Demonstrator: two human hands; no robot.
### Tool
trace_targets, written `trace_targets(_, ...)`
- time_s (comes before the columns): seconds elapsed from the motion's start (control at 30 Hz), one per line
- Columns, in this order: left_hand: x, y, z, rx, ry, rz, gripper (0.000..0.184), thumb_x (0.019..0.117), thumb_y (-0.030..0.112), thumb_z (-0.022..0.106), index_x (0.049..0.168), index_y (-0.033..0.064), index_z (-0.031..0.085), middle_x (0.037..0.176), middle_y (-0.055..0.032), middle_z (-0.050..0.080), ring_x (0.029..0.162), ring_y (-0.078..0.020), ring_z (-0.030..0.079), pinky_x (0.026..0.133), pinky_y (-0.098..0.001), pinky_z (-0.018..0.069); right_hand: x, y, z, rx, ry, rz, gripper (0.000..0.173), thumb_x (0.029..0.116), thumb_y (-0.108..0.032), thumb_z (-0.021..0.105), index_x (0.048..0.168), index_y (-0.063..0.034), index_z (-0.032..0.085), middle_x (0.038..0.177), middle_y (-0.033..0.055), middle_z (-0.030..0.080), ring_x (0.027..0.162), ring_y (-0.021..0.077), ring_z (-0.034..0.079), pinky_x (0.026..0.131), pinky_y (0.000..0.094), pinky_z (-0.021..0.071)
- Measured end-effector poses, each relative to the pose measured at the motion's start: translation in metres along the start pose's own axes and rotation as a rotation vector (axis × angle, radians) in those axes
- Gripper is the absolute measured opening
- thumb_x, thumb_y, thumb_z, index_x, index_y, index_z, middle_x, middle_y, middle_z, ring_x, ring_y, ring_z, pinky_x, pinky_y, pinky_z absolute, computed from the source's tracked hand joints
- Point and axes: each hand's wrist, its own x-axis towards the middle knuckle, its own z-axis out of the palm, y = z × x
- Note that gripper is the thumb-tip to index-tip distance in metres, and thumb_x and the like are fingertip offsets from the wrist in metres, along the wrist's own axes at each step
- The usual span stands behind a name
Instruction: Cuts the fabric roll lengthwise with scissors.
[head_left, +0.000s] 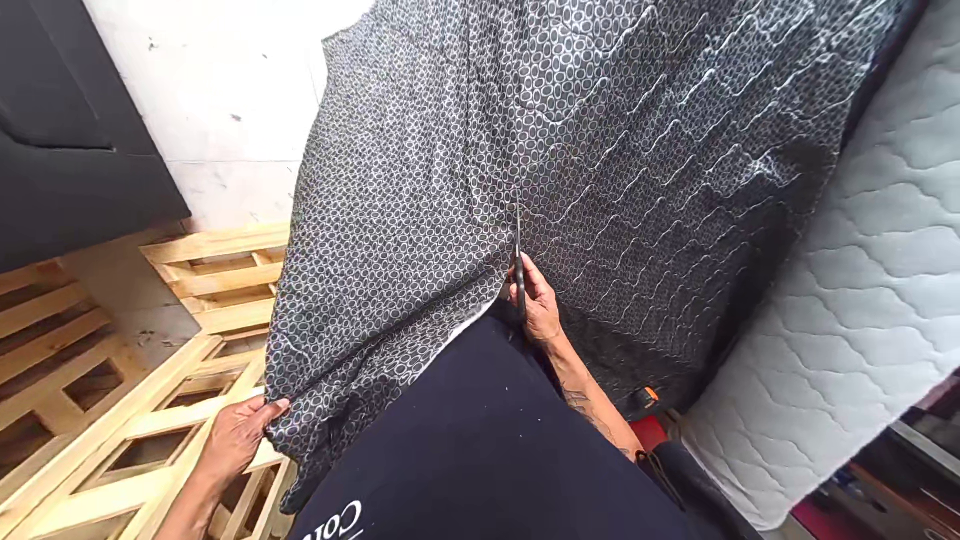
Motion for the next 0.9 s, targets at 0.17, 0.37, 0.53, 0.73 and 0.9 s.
trace_targets(0.17, 0.003, 0.008, -0.010, -0.001, -0.021, -0.003, 0.018, 0.0899, 0.005, 0.057, 0.075, 0.0108, 0.064, 0.064, 0.0116, 0.066, 0.059, 0.0058, 0.063, 0.057, -0.0161, 0.0544, 0.014, -0.005, 0.006, 0.036, 0.017, -0.019, 0.060, 0.0972, -0.006, 0.057, 0.150, 0.0119, 0.036, 0.120, 0.0113, 0.062, 0.085, 0.0080, 0.061, 0.074, 0.0234, 0.0548)
trace_targets(0.37, 0.012, 0.000, -0.020, -0.013, -0.020, 0.000, 0.017, 0.0867, 0.008, 0.058, 0.071, 0.0110, 0.065, 0.062, 0.0101, 0.066, 0.058, 0.0048, 0.063, 0.057, -0.0171, 0.0541, 0.038, -0.019, 0.015, 0.034, 0.042, -0.004, 0.060, 0.0973, -0.004, 0.056, 0.152, 0.0102, 0.035, 0.111, 0.0096, 0.065, 0.076, 0.0083, 0.060, 0.066, 0.0241, 0.0543)
trace_targets(0.53, 0.016, -0.010, -0.027, -0.069, -0.028, -0.007, 0.017, 0.0869, 0.008, 0.058, 0.073, 0.0123, 0.067, 0.063, 0.0109, 0.068, 0.058, 0.0048, 0.064, 0.057, -0.0173, 0.0552, 0.062, -0.029, 0.019, 0.000, 0.049, 0.010, 0.059, 0.0980, -0.007, 0.055, 0.151, 0.0097, 0.036, 0.117, 0.0092, 0.063, 0.078, 0.0045, 0.058, 0.069, 0.0207, 0.0520)
trace_targets(0.73, 0.018, -0.003, -0.043, -0.093, -0.040, -0.037, 0.019, 0.0888, 0.004, 0.057, 0.074, 0.0122, 0.065, 0.063, 0.0123, 0.066, 0.058, 0.0054, 0.063, 0.058, -0.0176, 0.0550, 0.082, -0.038, 0.032, 0.001, 0.063, 0.039, 0.057, 0.0996, -0.004, 0.054, 0.153, 0.0074, 0.036, 0.111, 0.0093, 0.065, 0.073, 0.0081, 0.060, 0.064, 0.0240, 0.0537)
trace_targets(0.9, 0.022, 0.002, -0.056, -0.078, -0.063, -0.042, 0.016, 0.0893, 0.004, 0.058, 0.076, 0.0101, 0.066, 0.064, 0.0130, 0.065, 0.061, 0.0063, 0.062, 0.062, -0.0180, 0.0554, 0.113, -0.046, 0.041, -0.012, 0.078, 0.019, 0.057, 0.1000, -0.005, 0.054, 0.153, 0.0068, 0.036, 0.107, 0.0092, 0.065, 0.072, 0.0089, 0.060, 0.064, 0.0246, 0.0544)
